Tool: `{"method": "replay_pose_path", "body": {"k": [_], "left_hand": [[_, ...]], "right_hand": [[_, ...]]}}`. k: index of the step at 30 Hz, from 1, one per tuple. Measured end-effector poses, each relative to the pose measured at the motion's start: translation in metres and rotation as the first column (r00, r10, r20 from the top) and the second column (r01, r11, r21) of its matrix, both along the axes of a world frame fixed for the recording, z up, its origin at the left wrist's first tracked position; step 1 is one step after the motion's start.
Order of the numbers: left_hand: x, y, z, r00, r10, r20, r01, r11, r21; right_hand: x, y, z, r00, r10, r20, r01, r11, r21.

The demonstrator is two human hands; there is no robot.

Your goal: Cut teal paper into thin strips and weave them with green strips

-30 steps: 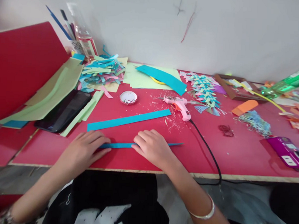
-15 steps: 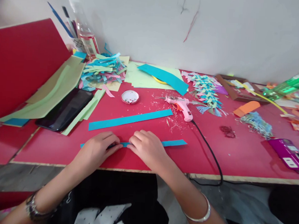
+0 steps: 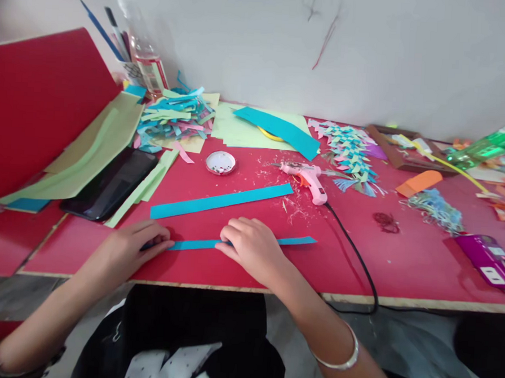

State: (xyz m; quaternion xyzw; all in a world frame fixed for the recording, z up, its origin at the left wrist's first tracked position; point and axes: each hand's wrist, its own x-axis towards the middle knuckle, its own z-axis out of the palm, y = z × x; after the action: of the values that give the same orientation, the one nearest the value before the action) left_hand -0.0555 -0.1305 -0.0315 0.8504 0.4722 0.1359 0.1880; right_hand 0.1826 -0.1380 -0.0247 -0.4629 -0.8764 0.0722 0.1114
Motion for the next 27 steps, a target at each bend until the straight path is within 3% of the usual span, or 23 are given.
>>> {"method": "replay_pose_path", "body": {"k": [6,18,22,27], "left_hand": [[-0.015,0.003,-0.003,0.992,-0.103,0.068,0.105,0.994,-0.016],[-0.016,0.003,0.003,0.998,-0.065,0.012,0.066,0.995,-0.076],[-0.017,-0.004,0.008,0.981,-0.13,-0.143,0.143,0.986,0.088],[0.004,-0.027,0.01,0.906,-0.173,-0.387,0.302,0.904,0.303]], "right_hand": [[0.0,0.0,-0.002,1.0,0.003,-0.002,-0.003,1.0,-0.001],[0.001,0.001,-0.001,1.0,0.02,-0.015,-0.02,1.0,-0.005],[0.001,0.001,-0.001,1.0,0.026,-0.004,-0.026,1.0,-0.007],[0.0,0.003,0.002,0.999,0.034,0.012,-0.034,0.999,-0.024]]}}
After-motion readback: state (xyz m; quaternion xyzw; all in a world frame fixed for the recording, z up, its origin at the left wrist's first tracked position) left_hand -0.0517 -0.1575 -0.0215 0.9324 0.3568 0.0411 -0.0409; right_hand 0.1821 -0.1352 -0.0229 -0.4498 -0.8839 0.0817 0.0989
